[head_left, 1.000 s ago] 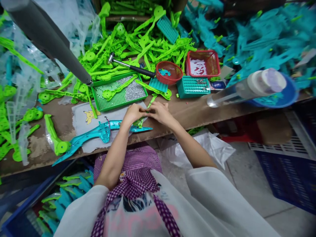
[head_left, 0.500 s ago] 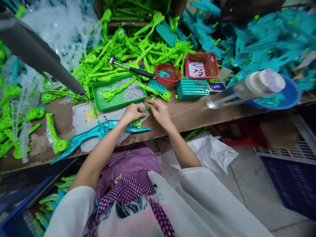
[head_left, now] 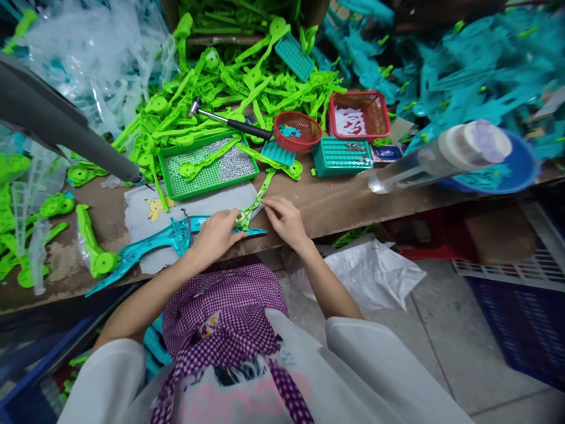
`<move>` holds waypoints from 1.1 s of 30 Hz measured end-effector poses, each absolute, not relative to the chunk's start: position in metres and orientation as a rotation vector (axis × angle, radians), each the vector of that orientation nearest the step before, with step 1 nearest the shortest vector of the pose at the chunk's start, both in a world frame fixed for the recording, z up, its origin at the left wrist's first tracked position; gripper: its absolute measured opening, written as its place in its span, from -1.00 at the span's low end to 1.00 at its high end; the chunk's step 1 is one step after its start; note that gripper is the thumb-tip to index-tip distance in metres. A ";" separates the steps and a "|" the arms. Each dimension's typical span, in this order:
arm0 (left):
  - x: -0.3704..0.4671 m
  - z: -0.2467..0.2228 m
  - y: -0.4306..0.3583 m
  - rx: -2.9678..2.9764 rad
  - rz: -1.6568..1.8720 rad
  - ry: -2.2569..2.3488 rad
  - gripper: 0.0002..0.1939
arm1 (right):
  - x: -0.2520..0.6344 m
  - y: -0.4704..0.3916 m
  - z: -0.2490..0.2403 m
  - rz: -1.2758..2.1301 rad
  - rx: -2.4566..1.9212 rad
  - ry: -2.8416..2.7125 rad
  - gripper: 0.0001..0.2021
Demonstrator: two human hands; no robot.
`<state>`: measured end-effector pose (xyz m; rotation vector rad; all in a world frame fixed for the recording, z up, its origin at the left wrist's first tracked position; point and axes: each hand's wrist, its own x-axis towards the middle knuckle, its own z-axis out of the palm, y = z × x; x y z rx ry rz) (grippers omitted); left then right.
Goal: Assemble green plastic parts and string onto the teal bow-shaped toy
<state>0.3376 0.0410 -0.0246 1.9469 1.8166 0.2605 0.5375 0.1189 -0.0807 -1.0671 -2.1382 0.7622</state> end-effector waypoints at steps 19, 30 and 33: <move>0.320 -0.023 0.038 1.709 0.472 1.848 -0.79 | 0.530 0.140 -0.086 0.872 -1.048 -2.275 -0.84; 0.314 -0.014 0.040 1.881 0.372 1.749 -0.70 | 0.530 0.142 -0.081 0.868 -1.100 -2.349 -0.87; 0.308 -0.012 0.039 2.074 0.303 1.702 -0.71 | 0.529 0.141 -0.077 0.853 -1.131 -2.355 -0.87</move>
